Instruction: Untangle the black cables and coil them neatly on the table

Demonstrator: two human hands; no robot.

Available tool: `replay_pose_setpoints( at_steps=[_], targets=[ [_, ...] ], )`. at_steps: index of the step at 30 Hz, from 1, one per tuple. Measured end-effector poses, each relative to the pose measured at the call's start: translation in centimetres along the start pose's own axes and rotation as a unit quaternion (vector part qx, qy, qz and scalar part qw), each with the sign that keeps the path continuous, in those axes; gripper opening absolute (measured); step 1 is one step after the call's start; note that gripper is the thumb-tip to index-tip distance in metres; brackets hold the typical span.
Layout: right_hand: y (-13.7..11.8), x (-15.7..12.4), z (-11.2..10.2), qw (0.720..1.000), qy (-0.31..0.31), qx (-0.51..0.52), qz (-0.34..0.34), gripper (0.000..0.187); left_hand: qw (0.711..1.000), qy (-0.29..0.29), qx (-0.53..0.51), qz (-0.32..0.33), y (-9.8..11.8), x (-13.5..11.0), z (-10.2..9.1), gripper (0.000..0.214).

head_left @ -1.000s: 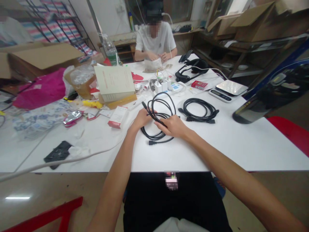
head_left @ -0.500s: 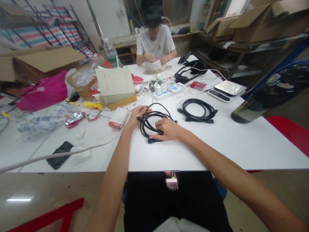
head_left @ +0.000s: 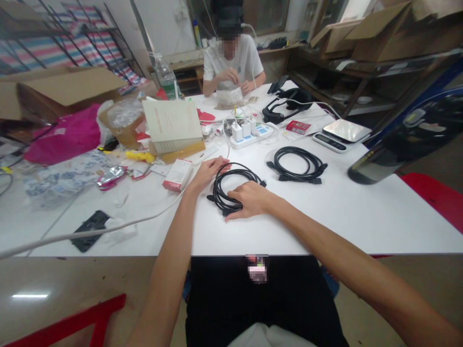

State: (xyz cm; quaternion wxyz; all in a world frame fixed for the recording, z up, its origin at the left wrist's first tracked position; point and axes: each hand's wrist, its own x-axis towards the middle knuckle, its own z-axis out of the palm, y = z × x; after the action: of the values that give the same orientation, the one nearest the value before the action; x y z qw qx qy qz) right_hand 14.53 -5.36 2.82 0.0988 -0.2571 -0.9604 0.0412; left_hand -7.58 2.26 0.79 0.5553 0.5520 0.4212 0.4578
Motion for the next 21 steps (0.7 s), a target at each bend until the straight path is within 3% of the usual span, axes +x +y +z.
replay_pose_setpoints(
  at_steps=[4,9,13,17,21],
  targets=[
    [0.1,0.0,0.0,1.000,0.006,-0.007,-0.004,0.073,0.997,-0.037,0.065,0.016,0.8,-0.7,0.4,0.055],
    [0.3,-0.1,-0.2,1.000,0.005,0.010,0.014,0.078,0.996,-0.062,0.065,0.008,0.9,-1.0,0.3,0.054],
    [1.7,-0.4,-1.1,0.996,0.078,0.029,0.037,0.069,0.992,-0.054,0.109,0.017,0.6,-0.8,0.2,0.048],
    [4.9,-1.6,-2.9,0.968,0.187,-0.006,0.167,0.053,0.992,-0.049,0.114,0.018,0.4,-0.8,0.5,0.050],
    [8.6,-3.8,-4.4,0.905,0.239,-0.041,0.350,0.055,0.990,-0.061,0.122,0.023,0.7,-1.1,1.8,0.047]
  ],
)
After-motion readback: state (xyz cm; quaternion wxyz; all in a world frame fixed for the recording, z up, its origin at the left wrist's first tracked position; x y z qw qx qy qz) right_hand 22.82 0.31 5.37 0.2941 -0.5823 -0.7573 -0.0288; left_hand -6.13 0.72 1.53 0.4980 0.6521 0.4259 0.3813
